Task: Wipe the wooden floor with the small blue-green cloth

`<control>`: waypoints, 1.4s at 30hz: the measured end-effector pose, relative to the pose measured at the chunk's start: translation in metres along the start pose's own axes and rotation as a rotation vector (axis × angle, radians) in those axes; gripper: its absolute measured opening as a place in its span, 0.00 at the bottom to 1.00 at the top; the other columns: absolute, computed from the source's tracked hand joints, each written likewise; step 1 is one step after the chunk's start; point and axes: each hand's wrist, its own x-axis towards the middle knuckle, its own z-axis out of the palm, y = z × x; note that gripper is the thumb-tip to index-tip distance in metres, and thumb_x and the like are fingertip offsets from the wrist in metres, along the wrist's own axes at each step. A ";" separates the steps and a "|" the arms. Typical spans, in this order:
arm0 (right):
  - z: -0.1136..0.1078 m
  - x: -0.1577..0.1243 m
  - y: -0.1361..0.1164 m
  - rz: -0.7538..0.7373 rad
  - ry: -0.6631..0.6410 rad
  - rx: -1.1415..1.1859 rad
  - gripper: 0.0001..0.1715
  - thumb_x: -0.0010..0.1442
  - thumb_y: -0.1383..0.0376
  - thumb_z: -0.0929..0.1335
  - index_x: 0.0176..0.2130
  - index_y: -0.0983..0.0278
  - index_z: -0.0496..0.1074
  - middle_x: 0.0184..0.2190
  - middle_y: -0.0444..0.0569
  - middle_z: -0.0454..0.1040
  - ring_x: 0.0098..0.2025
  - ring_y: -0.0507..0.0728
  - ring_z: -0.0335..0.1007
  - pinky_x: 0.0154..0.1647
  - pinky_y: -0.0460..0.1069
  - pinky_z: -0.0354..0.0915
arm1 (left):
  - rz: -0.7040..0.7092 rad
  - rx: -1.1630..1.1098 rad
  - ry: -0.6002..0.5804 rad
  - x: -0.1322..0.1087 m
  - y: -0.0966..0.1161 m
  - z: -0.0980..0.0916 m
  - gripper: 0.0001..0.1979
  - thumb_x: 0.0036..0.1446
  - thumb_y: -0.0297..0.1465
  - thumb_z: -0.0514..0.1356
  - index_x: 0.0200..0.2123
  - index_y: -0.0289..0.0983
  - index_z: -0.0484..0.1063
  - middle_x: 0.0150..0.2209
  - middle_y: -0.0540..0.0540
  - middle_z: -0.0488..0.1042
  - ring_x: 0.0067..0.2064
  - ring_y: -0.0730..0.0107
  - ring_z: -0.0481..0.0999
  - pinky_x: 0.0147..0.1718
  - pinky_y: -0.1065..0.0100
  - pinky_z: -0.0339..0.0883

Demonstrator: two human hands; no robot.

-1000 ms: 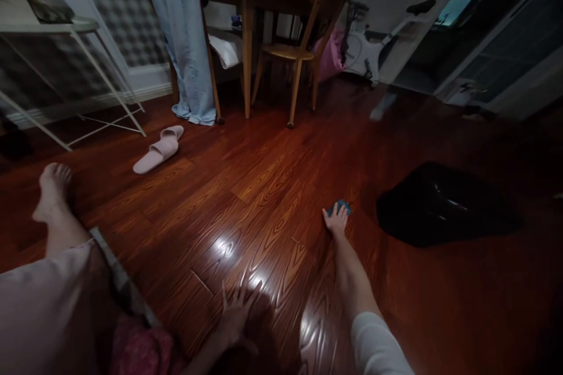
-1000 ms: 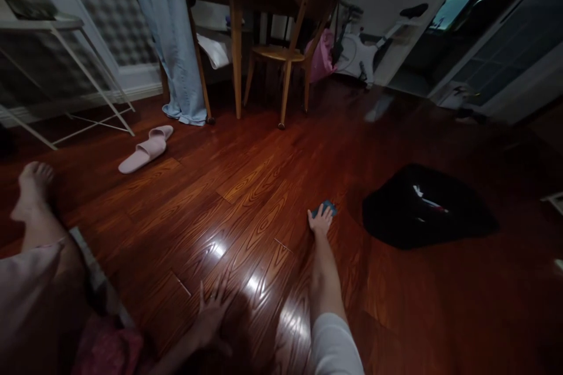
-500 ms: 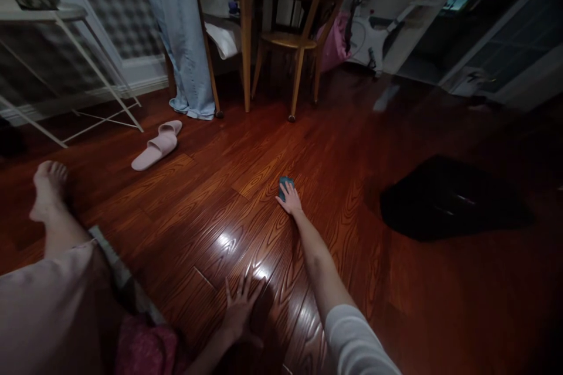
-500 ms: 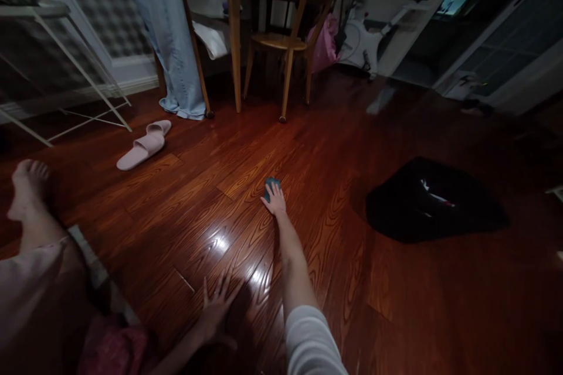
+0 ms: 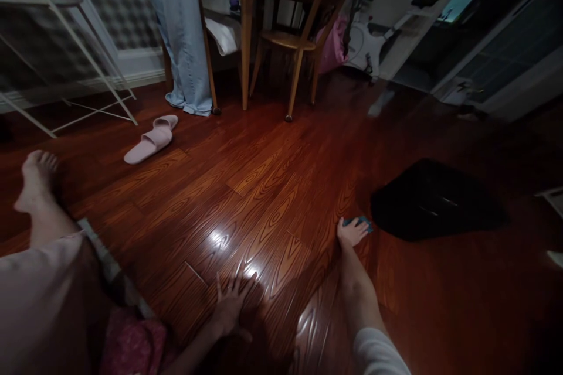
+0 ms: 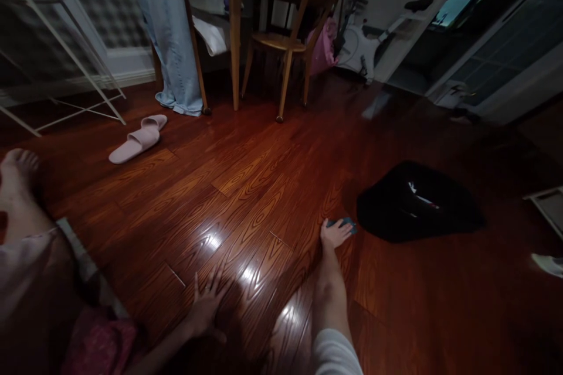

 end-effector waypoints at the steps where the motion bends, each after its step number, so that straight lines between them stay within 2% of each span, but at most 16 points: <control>1: -0.001 0.002 0.002 0.005 -0.003 -0.001 0.47 0.67 0.50 0.54 0.69 0.82 0.51 0.72 0.76 0.43 0.74 0.73 0.34 0.70 0.68 0.41 | -0.001 0.000 -0.001 0.000 0.001 -0.001 0.74 0.26 0.65 0.70 0.73 0.50 0.39 0.74 0.35 0.33 0.70 0.22 0.27 0.57 0.22 0.12; 6: 0.008 0.010 -0.014 -0.068 -0.070 -0.007 0.48 0.67 0.46 0.52 0.69 0.80 0.53 0.72 0.74 0.44 0.74 0.72 0.36 0.70 0.68 0.42 | -0.026 0.015 -0.019 -0.004 0.007 -0.009 0.75 0.25 0.64 0.70 0.73 0.48 0.39 0.74 0.33 0.31 0.70 0.22 0.26 0.56 0.23 0.09; 11: 0.016 0.005 -0.028 -0.266 -0.151 0.002 0.44 0.67 0.45 0.54 0.72 0.66 0.51 0.74 0.54 0.47 0.75 0.61 0.38 0.72 0.58 0.41 | 0.003 0.015 0.022 -0.006 0.005 -0.009 0.73 0.26 0.65 0.69 0.73 0.48 0.42 0.74 0.34 0.31 0.71 0.22 0.28 0.56 0.25 0.08; 13: 0.017 0.003 -0.030 -0.251 -0.145 -0.002 0.45 0.68 0.45 0.52 0.73 0.67 0.47 0.75 0.56 0.44 0.75 0.62 0.36 0.72 0.60 0.39 | 0.003 0.017 0.025 -0.005 0.004 -0.008 0.74 0.25 0.65 0.70 0.73 0.48 0.42 0.75 0.34 0.32 0.71 0.21 0.28 0.57 0.25 0.08; 15: 0.020 0.002 -0.035 -0.192 -0.126 -0.010 0.47 0.68 0.46 0.49 0.73 0.72 0.41 0.75 0.64 0.40 0.75 0.67 0.34 0.71 0.67 0.38 | 0.000 0.017 0.018 -0.004 0.003 -0.007 0.75 0.24 0.65 0.70 0.73 0.48 0.42 0.75 0.34 0.32 0.71 0.21 0.27 0.57 0.25 0.09; 18: 0.027 -0.004 -0.056 -0.192 -0.122 -0.014 0.47 0.69 0.48 0.48 0.73 0.76 0.39 0.74 0.69 0.39 0.75 0.70 0.33 0.70 0.70 0.37 | -0.009 0.017 0.015 -0.004 0.001 -0.006 0.76 0.24 0.66 0.69 0.73 0.47 0.41 0.75 0.34 0.33 0.71 0.23 0.26 0.58 0.25 0.09; 20: 0.033 -0.011 -0.074 -0.296 -0.145 -0.006 0.45 0.69 0.48 0.51 0.73 0.71 0.43 0.75 0.62 0.41 0.75 0.66 0.33 0.72 0.65 0.38 | -0.006 0.020 0.021 -0.004 0.001 -0.006 0.75 0.24 0.66 0.69 0.73 0.46 0.42 0.74 0.33 0.34 0.71 0.24 0.25 0.58 0.25 0.09; 23: 0.041 -0.022 -0.098 -0.590 -0.199 0.026 0.38 0.69 0.49 0.56 0.72 0.58 0.51 0.75 0.48 0.46 0.75 0.59 0.35 0.72 0.59 0.42 | 0.000 0.028 0.014 -0.005 0.001 -0.007 0.75 0.24 0.65 0.69 0.73 0.47 0.42 0.75 0.34 0.34 0.71 0.24 0.24 0.58 0.25 0.09; 24: 0.043 -0.025 -0.103 -0.633 -0.195 0.039 0.36 0.69 0.51 0.56 0.72 0.55 0.52 0.75 0.46 0.47 0.75 0.58 0.36 0.72 0.59 0.42 | -0.003 0.029 0.006 -0.005 0.001 -0.007 0.75 0.24 0.65 0.70 0.73 0.47 0.43 0.75 0.34 0.33 0.71 0.23 0.25 0.58 0.25 0.10; 26: 0.044 -0.027 -0.109 -0.572 -0.149 0.058 0.35 0.70 0.55 0.55 0.72 0.58 0.52 0.74 0.50 0.48 0.75 0.60 0.38 0.72 0.61 0.43 | -0.005 0.023 -0.002 -0.005 0.002 -0.007 0.74 0.25 0.65 0.70 0.73 0.49 0.42 0.75 0.36 0.31 0.71 0.23 0.27 0.58 0.25 0.10; 29: 0.045 -0.030 -0.119 -0.357 -0.074 0.057 0.37 0.70 0.60 0.50 0.73 0.72 0.46 0.73 0.67 0.45 0.74 0.69 0.38 0.69 0.72 0.40 | -0.010 0.002 -0.015 -0.004 0.002 -0.006 0.74 0.25 0.65 0.70 0.73 0.50 0.41 0.75 0.36 0.30 0.71 0.23 0.28 0.58 0.24 0.12; 31: 0.047 -0.036 -0.132 -0.348 -0.074 0.052 0.38 0.70 0.62 0.49 0.72 0.77 0.44 0.72 0.74 0.44 0.74 0.73 0.38 0.68 0.75 0.39 | -0.021 -0.008 -0.020 -0.003 0.003 -0.005 0.74 0.25 0.65 0.70 0.73 0.49 0.41 0.75 0.35 0.30 0.71 0.23 0.28 0.58 0.24 0.12; 33: 0.050 -0.048 -0.149 -0.421 -0.100 0.052 0.38 0.70 0.59 0.52 0.72 0.75 0.47 0.73 0.70 0.46 0.74 0.70 0.38 0.70 0.70 0.41 | -0.020 -0.013 -0.007 -0.003 0.002 -0.003 0.74 0.26 0.65 0.70 0.73 0.49 0.41 0.75 0.35 0.30 0.71 0.22 0.28 0.58 0.24 0.11; 38: 0.057 -0.075 -0.178 -0.812 -0.234 0.084 0.33 0.68 0.54 0.59 0.70 0.52 0.56 0.74 0.43 0.49 0.75 0.56 0.38 0.72 0.56 0.43 | -0.006 -0.021 0.003 -0.001 0.000 -0.001 0.74 0.25 0.65 0.70 0.73 0.50 0.41 0.75 0.36 0.31 0.71 0.21 0.30 0.58 0.23 0.14; 40: 0.056 -0.075 -0.180 -0.836 -0.252 0.098 0.33 0.69 0.56 0.58 0.70 0.52 0.56 0.74 0.43 0.49 0.75 0.57 0.37 0.72 0.57 0.42 | -0.013 -0.029 0.001 0.000 0.001 -0.002 0.76 0.23 0.65 0.71 0.73 0.50 0.39 0.75 0.35 0.31 0.70 0.21 0.29 0.58 0.22 0.15; 42: 0.056 -0.071 -0.181 -0.721 -0.219 0.101 0.34 0.70 0.59 0.54 0.72 0.58 0.51 0.74 0.51 0.48 0.75 0.60 0.36 0.72 0.63 0.40 | -0.016 -0.034 0.009 0.000 0.003 -0.003 0.77 0.23 0.64 0.71 0.73 0.50 0.38 0.74 0.35 0.31 0.70 0.22 0.27 0.58 0.22 0.15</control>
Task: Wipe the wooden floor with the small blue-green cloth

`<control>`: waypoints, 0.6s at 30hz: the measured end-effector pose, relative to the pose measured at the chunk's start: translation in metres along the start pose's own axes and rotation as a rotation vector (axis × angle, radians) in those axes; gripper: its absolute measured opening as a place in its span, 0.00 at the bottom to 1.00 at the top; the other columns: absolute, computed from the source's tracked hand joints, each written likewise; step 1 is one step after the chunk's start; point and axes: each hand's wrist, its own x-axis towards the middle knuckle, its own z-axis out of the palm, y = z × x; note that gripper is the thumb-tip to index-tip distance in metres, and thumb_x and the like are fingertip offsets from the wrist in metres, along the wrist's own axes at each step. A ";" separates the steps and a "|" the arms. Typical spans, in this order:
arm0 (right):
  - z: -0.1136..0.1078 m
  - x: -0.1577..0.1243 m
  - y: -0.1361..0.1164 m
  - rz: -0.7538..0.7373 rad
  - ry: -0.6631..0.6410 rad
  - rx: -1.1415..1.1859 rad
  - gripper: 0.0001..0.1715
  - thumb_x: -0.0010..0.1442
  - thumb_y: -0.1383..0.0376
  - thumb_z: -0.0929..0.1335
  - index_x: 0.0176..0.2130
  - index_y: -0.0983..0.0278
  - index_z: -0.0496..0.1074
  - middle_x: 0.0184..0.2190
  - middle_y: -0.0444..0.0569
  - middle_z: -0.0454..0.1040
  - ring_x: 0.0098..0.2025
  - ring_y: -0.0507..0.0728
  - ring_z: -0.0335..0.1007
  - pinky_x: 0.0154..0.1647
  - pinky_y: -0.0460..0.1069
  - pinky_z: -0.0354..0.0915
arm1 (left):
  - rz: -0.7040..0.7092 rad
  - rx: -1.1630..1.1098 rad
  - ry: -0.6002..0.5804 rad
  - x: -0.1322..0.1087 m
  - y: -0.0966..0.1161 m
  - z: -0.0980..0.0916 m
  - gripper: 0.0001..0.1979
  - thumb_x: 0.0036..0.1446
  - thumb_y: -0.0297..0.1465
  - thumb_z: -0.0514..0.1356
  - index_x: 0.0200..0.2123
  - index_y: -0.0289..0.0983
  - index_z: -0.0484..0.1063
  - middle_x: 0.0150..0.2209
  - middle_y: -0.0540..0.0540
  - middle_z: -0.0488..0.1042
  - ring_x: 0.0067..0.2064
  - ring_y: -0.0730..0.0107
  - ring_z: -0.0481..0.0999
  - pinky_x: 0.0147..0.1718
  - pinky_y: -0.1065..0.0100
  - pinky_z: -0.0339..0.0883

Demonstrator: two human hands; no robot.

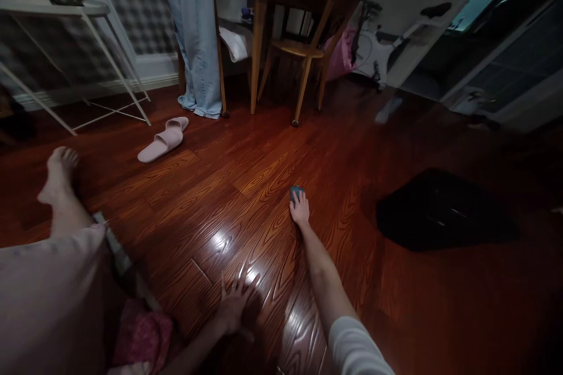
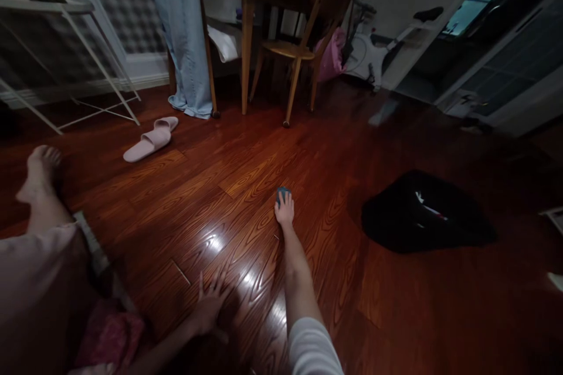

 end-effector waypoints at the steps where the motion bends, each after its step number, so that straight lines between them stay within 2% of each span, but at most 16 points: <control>1: 0.000 0.002 -0.001 0.061 0.024 -0.003 0.36 0.70 0.61 0.52 0.73 0.63 0.48 0.74 0.57 0.47 0.75 0.63 0.36 0.72 0.67 0.39 | 0.000 -0.001 0.000 0.000 0.001 -0.001 0.76 0.23 0.64 0.71 0.73 0.51 0.38 0.74 0.35 0.31 0.70 0.22 0.26 0.58 0.22 0.14; 3: 0.003 0.003 -0.008 0.120 0.053 -0.006 0.37 0.69 0.63 0.49 0.73 0.70 0.43 0.73 0.67 0.45 0.75 0.67 0.35 0.70 0.73 0.37 | -0.006 0.001 0.002 -0.001 0.003 -0.003 0.76 0.24 0.65 0.71 0.73 0.50 0.38 0.74 0.35 0.31 0.70 0.23 0.25 0.58 0.22 0.14; 5: 0.009 0.001 -0.025 0.095 0.056 -0.002 0.37 0.70 0.63 0.50 0.73 0.71 0.42 0.73 0.68 0.45 0.75 0.68 0.35 0.70 0.72 0.36 | -0.002 0.000 0.009 -0.002 0.004 -0.005 0.76 0.24 0.65 0.71 0.73 0.49 0.37 0.74 0.35 0.31 0.70 0.25 0.23 0.58 0.23 0.13; 9: 0.020 -0.007 -0.061 -0.166 -0.024 0.020 0.35 0.68 0.57 0.58 0.72 0.59 0.54 0.74 0.51 0.50 0.75 0.59 0.39 0.73 0.59 0.41 | 0.000 -0.021 -0.004 -0.004 0.005 -0.007 0.78 0.24 0.65 0.71 0.73 0.49 0.35 0.74 0.34 0.29 0.70 0.26 0.22 0.58 0.24 0.13; 12: 0.019 -0.009 -0.068 -0.291 -0.085 0.026 0.32 0.67 0.56 0.61 0.69 0.50 0.59 0.73 0.41 0.53 0.74 0.53 0.44 0.72 0.52 0.43 | 0.003 -0.037 0.000 -0.004 0.007 -0.009 0.79 0.22 0.64 0.72 0.73 0.49 0.35 0.74 0.34 0.29 0.70 0.25 0.24 0.59 0.24 0.13; 14: 0.015 -0.006 -0.064 -0.223 -0.067 0.018 0.33 0.69 0.59 0.58 0.70 0.54 0.57 0.73 0.46 0.52 0.74 0.55 0.43 0.73 0.55 0.42 | 0.008 -0.049 0.011 -0.006 0.008 -0.012 0.79 0.21 0.63 0.72 0.73 0.48 0.36 0.74 0.34 0.31 0.70 0.24 0.26 0.59 0.25 0.14; 18: 0.010 -0.001 -0.062 0.029 0.015 -0.007 0.36 0.69 0.65 0.50 0.73 0.71 0.45 0.73 0.66 0.46 0.75 0.65 0.40 0.71 0.68 0.41 | 0.007 -0.087 0.004 -0.011 0.010 -0.021 0.79 0.20 0.63 0.72 0.73 0.48 0.37 0.74 0.34 0.35 0.71 0.23 0.29 0.61 0.26 0.15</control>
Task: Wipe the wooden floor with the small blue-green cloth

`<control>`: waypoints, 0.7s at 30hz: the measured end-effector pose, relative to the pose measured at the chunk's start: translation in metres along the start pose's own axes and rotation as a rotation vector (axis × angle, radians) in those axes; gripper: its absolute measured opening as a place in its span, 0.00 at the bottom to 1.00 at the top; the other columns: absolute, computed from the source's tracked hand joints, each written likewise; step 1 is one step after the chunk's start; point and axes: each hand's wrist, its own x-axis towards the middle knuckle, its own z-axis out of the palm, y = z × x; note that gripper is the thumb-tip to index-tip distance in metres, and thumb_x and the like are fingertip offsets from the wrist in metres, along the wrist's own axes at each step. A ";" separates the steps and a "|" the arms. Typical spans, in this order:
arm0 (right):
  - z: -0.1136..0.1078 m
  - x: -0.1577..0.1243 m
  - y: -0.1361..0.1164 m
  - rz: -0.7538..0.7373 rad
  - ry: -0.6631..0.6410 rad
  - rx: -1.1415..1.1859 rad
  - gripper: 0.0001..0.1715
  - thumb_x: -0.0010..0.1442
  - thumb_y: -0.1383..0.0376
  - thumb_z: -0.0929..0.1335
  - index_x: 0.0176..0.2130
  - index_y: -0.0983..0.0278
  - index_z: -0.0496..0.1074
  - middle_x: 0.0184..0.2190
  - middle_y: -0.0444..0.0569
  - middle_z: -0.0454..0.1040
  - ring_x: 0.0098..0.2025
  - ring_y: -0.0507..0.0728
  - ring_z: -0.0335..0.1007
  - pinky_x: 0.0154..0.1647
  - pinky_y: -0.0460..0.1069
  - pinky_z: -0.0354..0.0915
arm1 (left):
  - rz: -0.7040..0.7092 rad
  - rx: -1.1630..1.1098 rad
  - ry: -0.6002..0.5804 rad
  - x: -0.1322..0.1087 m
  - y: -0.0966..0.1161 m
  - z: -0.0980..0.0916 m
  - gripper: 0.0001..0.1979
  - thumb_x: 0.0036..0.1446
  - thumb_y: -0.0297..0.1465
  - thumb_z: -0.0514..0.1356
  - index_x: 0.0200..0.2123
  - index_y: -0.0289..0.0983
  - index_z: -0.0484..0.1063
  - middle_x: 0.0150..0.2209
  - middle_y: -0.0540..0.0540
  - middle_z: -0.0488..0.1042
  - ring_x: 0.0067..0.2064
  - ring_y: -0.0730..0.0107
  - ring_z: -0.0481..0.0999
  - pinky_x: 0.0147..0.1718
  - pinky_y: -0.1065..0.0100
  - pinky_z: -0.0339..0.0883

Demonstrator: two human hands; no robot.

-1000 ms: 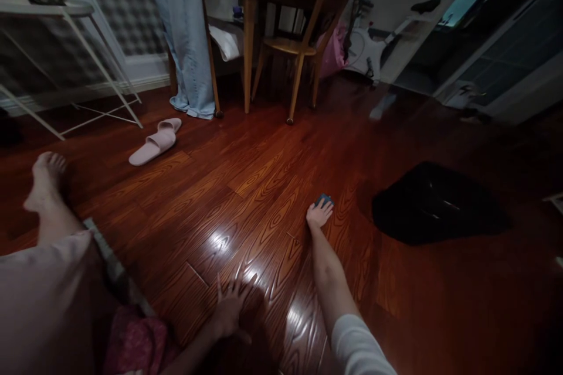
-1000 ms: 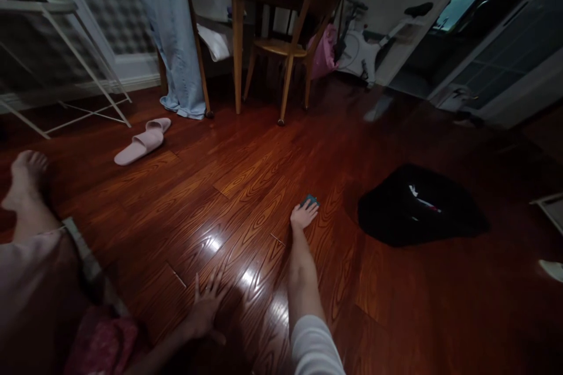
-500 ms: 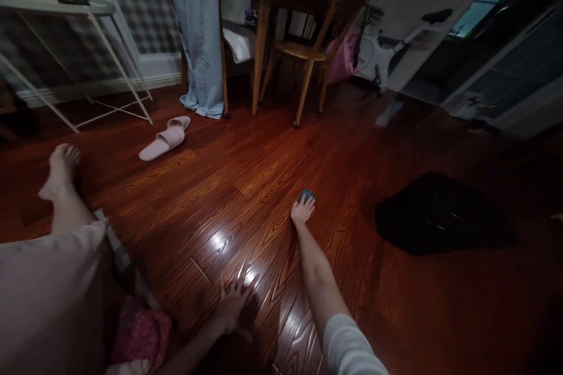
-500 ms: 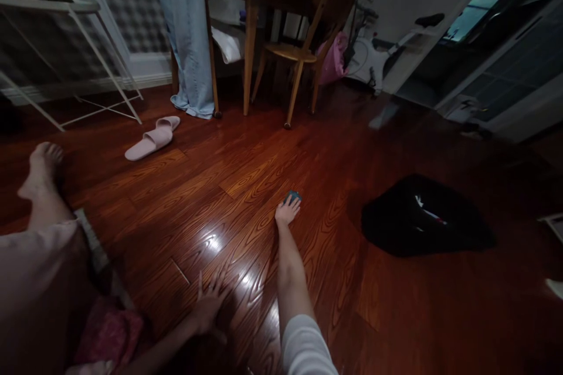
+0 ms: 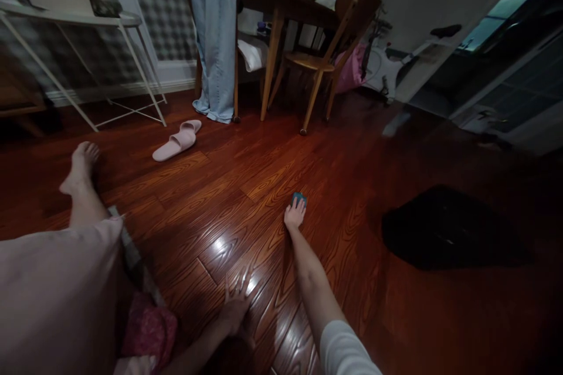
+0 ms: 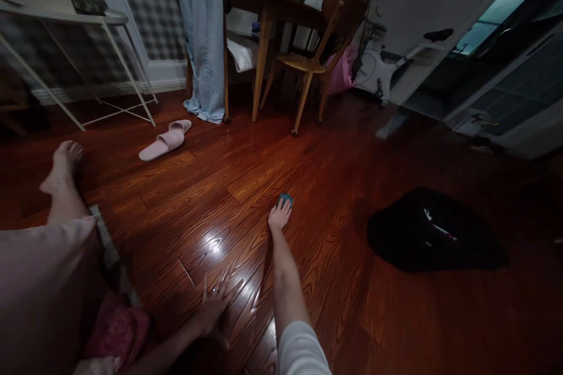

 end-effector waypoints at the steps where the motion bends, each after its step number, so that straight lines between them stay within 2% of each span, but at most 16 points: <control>1: 0.001 -0.001 -0.004 0.029 0.008 -0.004 0.37 0.69 0.65 0.50 0.73 0.73 0.44 0.73 0.68 0.45 0.75 0.66 0.39 0.70 0.70 0.41 | 0.007 -0.012 -0.001 -0.002 0.000 -0.003 0.79 0.20 0.64 0.72 0.73 0.48 0.38 0.74 0.34 0.35 0.71 0.22 0.29 0.61 0.26 0.15; 4: 0.006 -0.010 -0.019 -0.020 -0.007 -0.004 0.37 0.69 0.62 0.53 0.73 0.71 0.47 0.73 0.64 0.47 0.75 0.65 0.38 0.71 0.66 0.41 | 0.048 -0.047 -0.001 -0.005 -0.001 -0.008 0.77 0.22 0.65 0.71 0.73 0.48 0.40 0.74 0.35 0.36 0.71 0.22 0.30 0.61 0.26 0.16; 7: 0.007 -0.019 -0.027 -0.174 -0.056 0.010 0.35 0.69 0.59 0.57 0.71 0.59 0.54 0.73 0.48 0.51 0.75 0.57 0.39 0.73 0.56 0.41 | 0.050 -0.040 0.013 -0.004 -0.003 -0.008 0.77 0.21 0.64 0.72 0.73 0.49 0.42 0.74 0.35 0.36 0.71 0.22 0.31 0.61 0.26 0.16; 9: 0.003 -0.021 -0.020 -0.223 -0.073 0.019 0.33 0.69 0.59 0.58 0.70 0.53 0.57 0.73 0.42 0.53 0.74 0.53 0.41 0.72 0.52 0.42 | 0.043 -0.028 0.005 -0.002 -0.004 -0.005 0.76 0.22 0.63 0.72 0.73 0.49 0.41 0.74 0.35 0.37 0.71 0.21 0.32 0.61 0.25 0.17; 11: -0.005 -0.019 -0.007 -0.171 -0.055 0.019 0.32 0.69 0.60 0.56 0.70 0.56 0.57 0.73 0.45 0.53 0.74 0.55 0.41 0.72 0.55 0.42 | 0.040 -0.016 -0.001 0.001 -0.005 0.000 0.75 0.24 0.62 0.72 0.73 0.48 0.41 0.74 0.34 0.39 0.71 0.21 0.33 0.61 0.24 0.19; 14: -0.015 -0.016 0.010 0.027 0.018 0.006 0.35 0.69 0.65 0.50 0.72 0.67 0.51 0.73 0.60 0.51 0.74 0.62 0.41 0.72 0.65 0.41 | 0.023 0.015 0.032 0.005 -0.004 0.006 0.76 0.22 0.61 0.73 0.73 0.48 0.43 0.74 0.33 0.40 0.71 0.20 0.34 0.61 0.24 0.23; 16: -0.016 -0.021 0.012 0.125 0.060 -0.001 0.37 0.69 0.67 0.47 0.73 0.71 0.47 0.72 0.66 0.49 0.74 0.65 0.41 0.70 0.70 0.39 | 0.022 0.032 0.046 0.007 -0.003 0.008 0.77 0.20 0.59 0.74 0.73 0.48 0.43 0.74 0.34 0.40 0.71 0.20 0.34 0.62 0.24 0.24; 19: -0.009 -0.036 -0.002 0.136 0.075 0.000 0.36 0.69 0.64 0.49 0.73 0.69 0.48 0.72 0.64 0.50 0.74 0.66 0.40 0.70 0.71 0.40 | 0.003 0.053 0.031 0.009 -0.002 0.010 0.78 0.19 0.57 0.75 0.73 0.49 0.42 0.74 0.34 0.39 0.71 0.21 0.34 0.63 0.25 0.25; 21: -0.002 -0.048 -0.016 0.037 0.051 0.007 0.35 0.70 0.62 0.52 0.72 0.65 0.53 0.73 0.58 0.52 0.74 0.64 0.41 0.71 0.66 0.42 | -0.004 0.050 0.002 0.011 -0.002 0.011 0.78 0.18 0.56 0.75 0.73 0.49 0.41 0.75 0.35 0.39 0.71 0.22 0.35 0.63 0.26 0.24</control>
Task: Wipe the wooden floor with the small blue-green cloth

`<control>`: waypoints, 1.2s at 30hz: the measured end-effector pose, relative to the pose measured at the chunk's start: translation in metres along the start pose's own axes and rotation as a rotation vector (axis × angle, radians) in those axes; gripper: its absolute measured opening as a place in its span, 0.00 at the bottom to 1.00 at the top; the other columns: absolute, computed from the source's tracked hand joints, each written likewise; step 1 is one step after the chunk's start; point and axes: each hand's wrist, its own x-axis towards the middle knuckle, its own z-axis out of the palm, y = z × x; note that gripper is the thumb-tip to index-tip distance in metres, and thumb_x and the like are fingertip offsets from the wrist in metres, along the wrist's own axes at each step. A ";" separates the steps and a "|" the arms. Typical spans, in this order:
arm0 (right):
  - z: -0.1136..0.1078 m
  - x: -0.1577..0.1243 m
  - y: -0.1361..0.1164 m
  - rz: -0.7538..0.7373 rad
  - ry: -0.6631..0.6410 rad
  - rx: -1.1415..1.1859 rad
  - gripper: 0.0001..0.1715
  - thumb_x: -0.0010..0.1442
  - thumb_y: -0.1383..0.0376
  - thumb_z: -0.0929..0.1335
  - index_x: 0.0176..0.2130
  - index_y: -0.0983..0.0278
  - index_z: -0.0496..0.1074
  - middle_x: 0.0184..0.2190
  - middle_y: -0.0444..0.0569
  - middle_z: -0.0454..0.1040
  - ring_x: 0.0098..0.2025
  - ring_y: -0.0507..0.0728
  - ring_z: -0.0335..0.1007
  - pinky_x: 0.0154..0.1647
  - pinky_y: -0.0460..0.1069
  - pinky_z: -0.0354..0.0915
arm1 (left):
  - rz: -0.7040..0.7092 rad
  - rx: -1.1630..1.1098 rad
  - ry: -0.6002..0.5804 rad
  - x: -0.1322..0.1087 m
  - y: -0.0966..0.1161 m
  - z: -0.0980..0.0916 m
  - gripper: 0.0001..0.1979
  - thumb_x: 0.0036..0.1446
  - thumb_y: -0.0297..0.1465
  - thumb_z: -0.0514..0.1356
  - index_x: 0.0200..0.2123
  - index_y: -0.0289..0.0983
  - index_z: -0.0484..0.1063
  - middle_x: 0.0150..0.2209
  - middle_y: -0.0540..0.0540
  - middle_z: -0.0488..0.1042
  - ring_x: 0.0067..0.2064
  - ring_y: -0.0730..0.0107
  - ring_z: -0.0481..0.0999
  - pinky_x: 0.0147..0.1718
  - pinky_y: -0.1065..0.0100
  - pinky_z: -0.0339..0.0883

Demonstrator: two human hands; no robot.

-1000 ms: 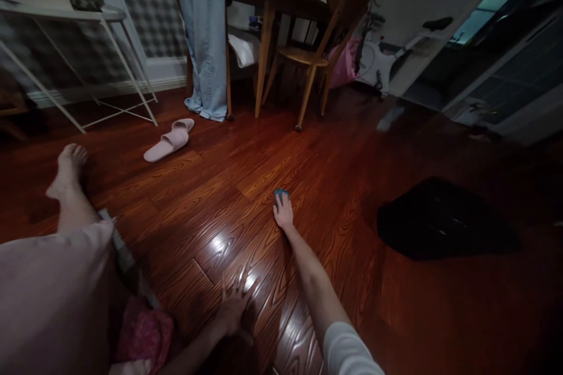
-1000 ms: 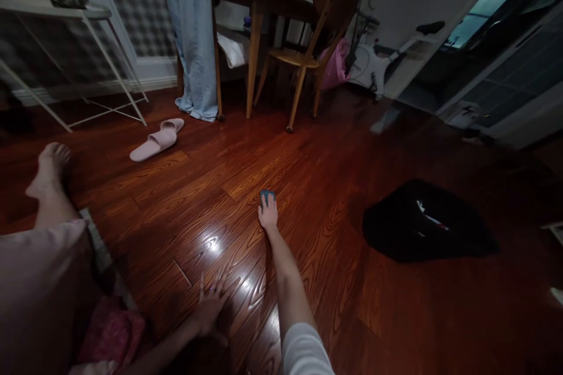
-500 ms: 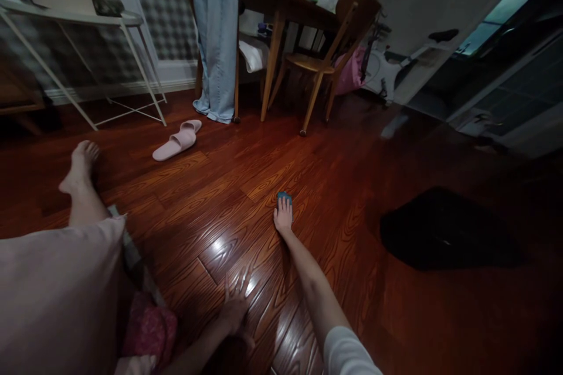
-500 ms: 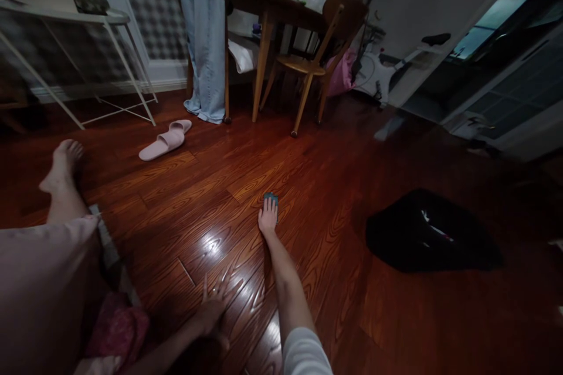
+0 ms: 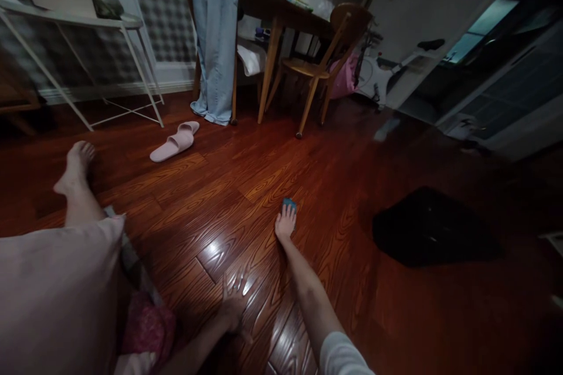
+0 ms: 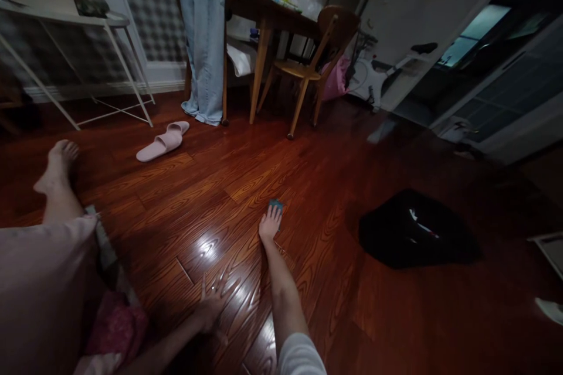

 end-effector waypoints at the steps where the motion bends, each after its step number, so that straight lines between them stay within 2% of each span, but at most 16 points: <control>1: 0.002 -0.006 -0.005 -0.096 -0.024 0.007 0.34 0.70 0.61 0.53 0.71 0.63 0.54 0.73 0.54 0.52 0.74 0.62 0.41 0.72 0.63 0.42 | 0.000 -0.008 -0.019 0.001 0.000 0.000 0.78 0.18 0.56 0.75 0.73 0.49 0.41 0.75 0.35 0.38 0.71 0.21 0.35 0.63 0.25 0.24; 4: 0.001 -0.014 -0.006 -0.443 -0.123 0.032 0.32 0.70 0.61 0.55 0.70 0.58 0.58 0.73 0.47 0.53 0.74 0.56 0.43 0.72 0.57 0.43 | 0.001 -0.043 -0.048 0.002 0.000 -0.001 0.78 0.19 0.57 0.74 0.73 0.48 0.41 0.75 0.35 0.39 0.71 0.20 0.36 0.62 0.25 0.23; 5: -0.002 -0.013 -0.001 -0.485 -0.144 0.042 0.31 0.70 0.61 0.55 0.69 0.56 0.59 0.73 0.45 0.54 0.74 0.55 0.43 0.72 0.56 0.44 | -0.006 -0.048 -0.051 0.002 0.001 -0.002 0.78 0.20 0.57 0.74 0.73 0.48 0.41 0.75 0.35 0.39 0.71 0.19 0.36 0.62 0.24 0.23; 6: -0.006 -0.011 0.007 -0.456 -0.148 0.051 0.31 0.70 0.61 0.55 0.69 0.54 0.60 0.72 0.44 0.55 0.73 0.54 0.45 0.72 0.55 0.45 | -0.014 -0.048 -0.051 0.002 0.001 -0.002 0.78 0.19 0.57 0.74 0.73 0.48 0.40 0.75 0.35 0.39 0.71 0.19 0.36 0.62 0.24 0.23; 8: -0.019 -0.006 0.031 -0.267 -0.109 0.060 0.30 0.69 0.61 0.56 0.67 0.54 0.63 0.71 0.43 0.58 0.73 0.54 0.47 0.71 0.54 0.47 | -0.019 -0.045 -0.051 0.002 0.001 -0.003 0.78 0.18 0.57 0.74 0.73 0.49 0.40 0.75 0.36 0.38 0.71 0.19 0.34 0.61 0.23 0.22; 11: -0.040 -0.006 0.074 0.060 0.012 0.047 0.32 0.69 0.63 0.55 0.68 0.62 0.61 0.71 0.54 0.58 0.73 0.60 0.47 0.70 0.60 0.48 | 0.011 -0.056 -0.035 0.003 -0.002 -0.002 0.78 0.18 0.58 0.74 0.73 0.49 0.41 0.75 0.36 0.38 0.71 0.20 0.34 0.61 0.23 0.21; 13: -0.052 -0.015 0.100 0.229 0.097 0.032 0.35 0.68 0.64 0.52 0.70 0.68 0.57 0.71 0.62 0.55 0.73 0.65 0.46 0.69 0.66 0.47 | 0.031 -0.064 -0.021 0.003 -0.004 0.000 0.77 0.20 0.60 0.73 0.73 0.48 0.41 0.74 0.34 0.39 0.71 0.21 0.34 0.61 0.24 0.20; 16: -0.059 -0.040 0.121 0.421 0.205 0.023 0.37 0.68 0.64 0.49 0.72 0.67 0.53 0.71 0.65 0.53 0.73 0.69 0.44 0.67 0.71 0.46 | 0.033 -0.061 -0.005 0.001 -0.005 0.000 0.77 0.22 0.62 0.72 0.73 0.47 0.41 0.74 0.33 0.38 0.71 0.21 0.33 0.60 0.24 0.19; 18: -0.056 -0.056 0.118 0.473 0.241 0.027 0.37 0.67 0.64 0.49 0.72 0.65 0.53 0.71 0.66 0.53 0.73 0.71 0.45 0.65 0.74 0.47 | 0.042 -0.060 -0.002 0.000 -0.005 -0.002 0.77 0.21 0.63 0.71 0.73 0.47 0.40 0.74 0.33 0.38 0.71 0.21 0.32 0.60 0.24 0.18; 21: -0.041 -0.076 0.091 0.428 0.254 0.055 0.37 0.67 0.62 0.50 0.71 0.64 0.54 0.71 0.65 0.54 0.73 0.70 0.46 0.65 0.74 0.47 | 0.078 -0.057 -0.013 -0.001 -0.005 -0.006 0.76 0.24 0.64 0.70 0.73 0.47 0.37 0.74 0.33 0.35 0.71 0.23 0.28 0.59 0.24 0.15; 25: -0.019 -0.104 0.043 0.188 0.176 0.089 0.35 0.69 0.61 0.51 0.71 0.60 0.55 0.72 0.58 0.54 0.74 0.65 0.44 0.68 0.69 0.46 | 0.089 -0.030 -0.019 -0.001 -0.003 -0.011 0.77 0.26 0.65 0.69 0.73 0.47 0.32 0.74 0.34 0.27 0.70 0.26 0.20 0.56 0.24 0.09; 28: -0.012 -0.126 0.021 0.014 0.092 0.048 0.34 0.69 0.61 0.52 0.71 0.59 0.55 0.72 0.54 0.55 0.74 0.62 0.44 0.70 0.66 0.47 | 0.097 -0.014 0.005 -0.003 0.002 -0.017 0.78 0.24 0.62 0.71 0.73 0.46 0.31 0.74 0.35 0.25 0.69 0.27 0.17 0.56 0.24 0.10; 30: -0.015 -0.138 0.019 -0.069 0.057 0.017 0.34 0.69 0.62 0.52 0.71 0.58 0.57 0.71 0.52 0.56 0.73 0.61 0.47 0.70 0.63 0.48 | 0.086 -0.002 0.046 -0.006 0.006 -0.022 0.78 0.25 0.61 0.72 0.73 0.47 0.32 0.74 0.37 0.27 0.70 0.27 0.19 0.58 0.25 0.13; 32: -0.022 -0.148 0.028 -0.096 0.043 -0.002 0.34 0.68 0.62 0.53 0.70 0.57 0.59 0.71 0.50 0.58 0.73 0.59 0.49 0.70 0.61 0.49 | 0.070 0.001 0.055 -0.009 0.008 -0.026 0.76 0.25 0.60 0.72 0.73 0.49 0.34 0.74 0.39 0.28 0.71 0.30 0.21 0.61 0.27 0.16; 34: -0.032 -0.157 0.047 -0.020 0.075 -0.019 0.34 0.67 0.61 0.52 0.68 0.58 0.62 0.69 0.51 0.60 0.72 0.60 0.51 0.69 0.60 0.52 | 0.090 -0.013 0.046 -0.010 0.007 -0.027 0.76 0.26 0.61 0.72 0.73 0.48 0.35 0.74 0.37 0.27 0.71 0.32 0.21 0.61 0.27 0.16; 36: -0.042 -0.169 0.073 0.166 0.162 -0.039 0.36 0.66 0.60 0.52 0.67 0.59 0.64 0.68 0.54 0.62 0.71 0.62 0.54 0.67 0.62 0.55 | 0.125 -0.022 0.060 -0.011 0.004 -0.024 0.74 0.29 0.62 0.70 0.73 0.46 0.35 0.73 0.34 0.24 0.71 0.33 0.20 0.59 0.27 0.14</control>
